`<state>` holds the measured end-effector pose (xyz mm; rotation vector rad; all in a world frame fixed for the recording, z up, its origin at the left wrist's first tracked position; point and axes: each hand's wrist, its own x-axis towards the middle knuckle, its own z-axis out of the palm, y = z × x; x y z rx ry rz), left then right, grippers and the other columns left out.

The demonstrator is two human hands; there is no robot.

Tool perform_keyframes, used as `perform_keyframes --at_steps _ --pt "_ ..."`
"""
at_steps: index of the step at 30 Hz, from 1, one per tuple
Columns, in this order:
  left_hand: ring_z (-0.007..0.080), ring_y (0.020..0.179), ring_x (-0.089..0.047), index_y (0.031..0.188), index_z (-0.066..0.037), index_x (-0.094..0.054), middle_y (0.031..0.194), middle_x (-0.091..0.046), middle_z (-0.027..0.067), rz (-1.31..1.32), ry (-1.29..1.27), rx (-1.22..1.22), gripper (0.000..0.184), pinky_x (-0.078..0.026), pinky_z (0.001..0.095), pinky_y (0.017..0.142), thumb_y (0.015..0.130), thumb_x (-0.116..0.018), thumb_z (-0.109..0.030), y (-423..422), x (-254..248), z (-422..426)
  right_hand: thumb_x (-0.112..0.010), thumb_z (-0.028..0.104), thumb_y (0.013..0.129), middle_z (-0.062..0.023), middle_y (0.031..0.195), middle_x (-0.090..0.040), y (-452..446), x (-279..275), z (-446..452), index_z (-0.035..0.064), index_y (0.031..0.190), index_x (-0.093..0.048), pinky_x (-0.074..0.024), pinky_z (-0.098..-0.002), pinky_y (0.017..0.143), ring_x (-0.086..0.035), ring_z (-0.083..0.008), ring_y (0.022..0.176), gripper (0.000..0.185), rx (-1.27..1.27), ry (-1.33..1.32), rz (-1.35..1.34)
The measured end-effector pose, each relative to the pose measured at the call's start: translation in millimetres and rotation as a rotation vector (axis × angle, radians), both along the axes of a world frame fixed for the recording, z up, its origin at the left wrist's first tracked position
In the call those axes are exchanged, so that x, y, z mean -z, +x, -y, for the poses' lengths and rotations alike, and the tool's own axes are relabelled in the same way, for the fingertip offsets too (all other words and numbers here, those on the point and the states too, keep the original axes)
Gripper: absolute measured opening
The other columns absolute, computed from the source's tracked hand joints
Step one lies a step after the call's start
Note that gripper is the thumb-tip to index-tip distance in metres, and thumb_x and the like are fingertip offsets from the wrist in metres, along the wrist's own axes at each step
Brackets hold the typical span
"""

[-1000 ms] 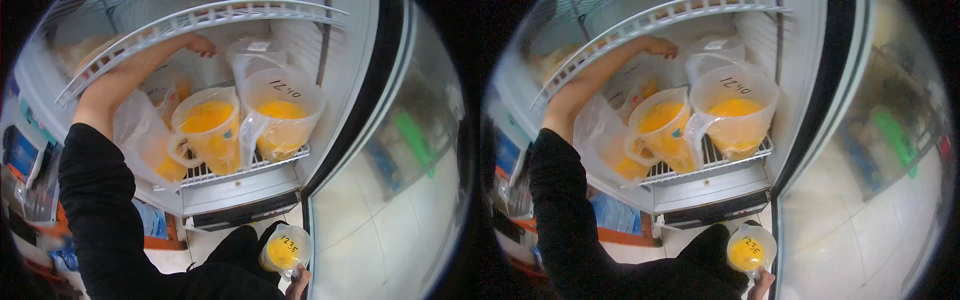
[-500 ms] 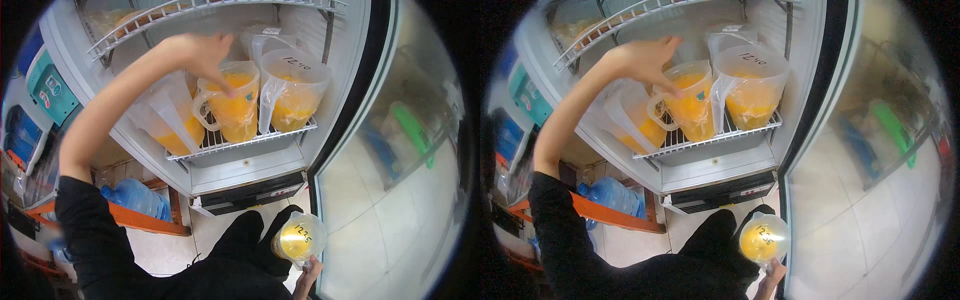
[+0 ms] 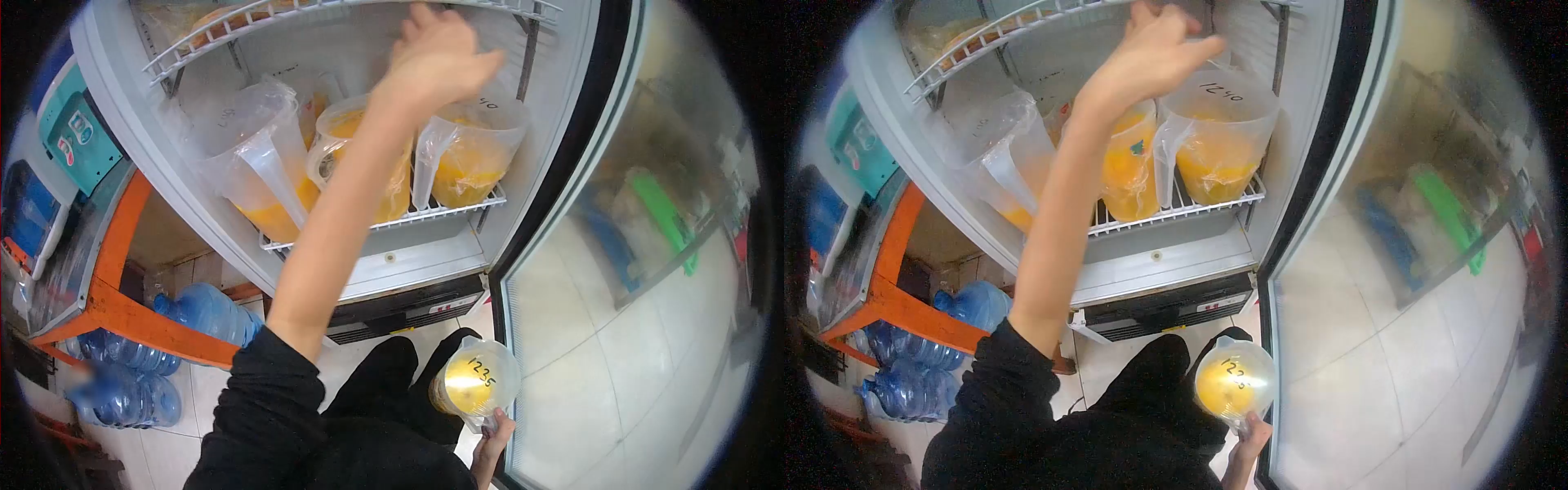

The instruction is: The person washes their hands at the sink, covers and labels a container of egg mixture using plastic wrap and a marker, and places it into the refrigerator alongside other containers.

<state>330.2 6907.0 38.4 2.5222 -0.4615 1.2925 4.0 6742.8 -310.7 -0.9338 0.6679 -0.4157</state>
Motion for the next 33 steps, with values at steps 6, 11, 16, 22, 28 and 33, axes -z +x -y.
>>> perform_keyframes --at_steps 6,11,16,22,28,33 --pt "0.0339 0.108 -0.041 0.108 0.007 -0.047 0.114 -0.046 0.0212 -0.515 0.001 -0.101 0.074 -0.034 0.0417 0.089 0.066 -0.052 -0.053 72.2 -7.7 -56.0 -0.058 0.020 0.072 -0.0077 0.084 -0.050 -0.4 3.1 9.9 0.0057 0.087 -0.043 -0.0420 -0.0260 0.063 -0.052 -0.0160 0.075 0.026 -0.074 0.031 -0.074" --pt "0.0251 0.088 -0.054 0.101 0.000 -0.054 0.096 -0.056 0.0141 -0.825 -0.100 0.026 0.062 -0.044 0.0384 0.074 0.065 -0.058 -0.051 94.8 0.0 -39.1 -0.058 0.019 0.072 -0.0064 0.077 -0.051 3.8 0.5 11.6 0.0052 0.082 -0.044 -0.0392 -0.0228 0.053 -0.051 -0.0127 0.065 0.021 -0.055 0.025 -0.096" --pt "0.0186 0.083 -0.055 0.092 -0.004 -0.055 0.084 -0.060 0.0068 -0.962 -0.381 0.182 0.039 -0.045 0.0340 0.068 0.072 -0.060 -0.037 115.1 7.5 -40.6 -0.059 0.018 0.071 -0.0051 0.070 -0.051 6.5 2.3 17.4 0.0059 0.076 -0.043 -0.0343 -0.0186 0.045 -0.049 -0.0097 0.055 0.020 -0.037 0.034 -0.070" --pt "0.0264 0.091 -0.053 0.100 0.000 -0.050 0.100 -0.056 0.0146 -0.813 -0.106 0.002 0.046 -0.043 0.0392 0.076 0.073 -0.059 -0.036 85.1 -12.8 -57.8 -0.058 0.017 0.071 -0.0079 0.080 -0.051 6.3 7.1 22.9 0.0059 0.084 -0.039 -0.0353 -0.0194 0.046 -0.050 -0.0117 0.064 0.026 -0.044 0.061 -0.146" --pt "0.0333 0.109 -0.035 0.115 0.003 -0.031 0.116 -0.036 0.0215 0.125 -0.213 -0.002 0.074 -0.029 0.0393 0.092 0.063 -0.069 -0.034 -51.0 70.7 -50.8 -0.058 0.019 0.071 0.0001 0.072 -0.048 15.5 -0.7 23.4 0.0094 0.080 -0.044 -0.0257 -0.0151 0.039 -0.038 -0.0036 0.048 0.019 -0.009 0.073 -0.119" --pt "0.0355 0.111 -0.029 0.116 0.002 -0.026 0.116 -0.032 0.0226 0.220 -0.257 -0.232 0.081 -0.024 0.0407 0.094 0.058 -0.074 -0.028 -55.9 117.2 -56.4 -0.058 0.022 0.071 -0.0006 0.076 -0.049 16.9 0.6 24.9 0.0088 0.084 -0.046 -0.0274 -0.0152 0.041 -0.041 -0.0040 0.053 0.022 -0.023 0.068 -0.244"
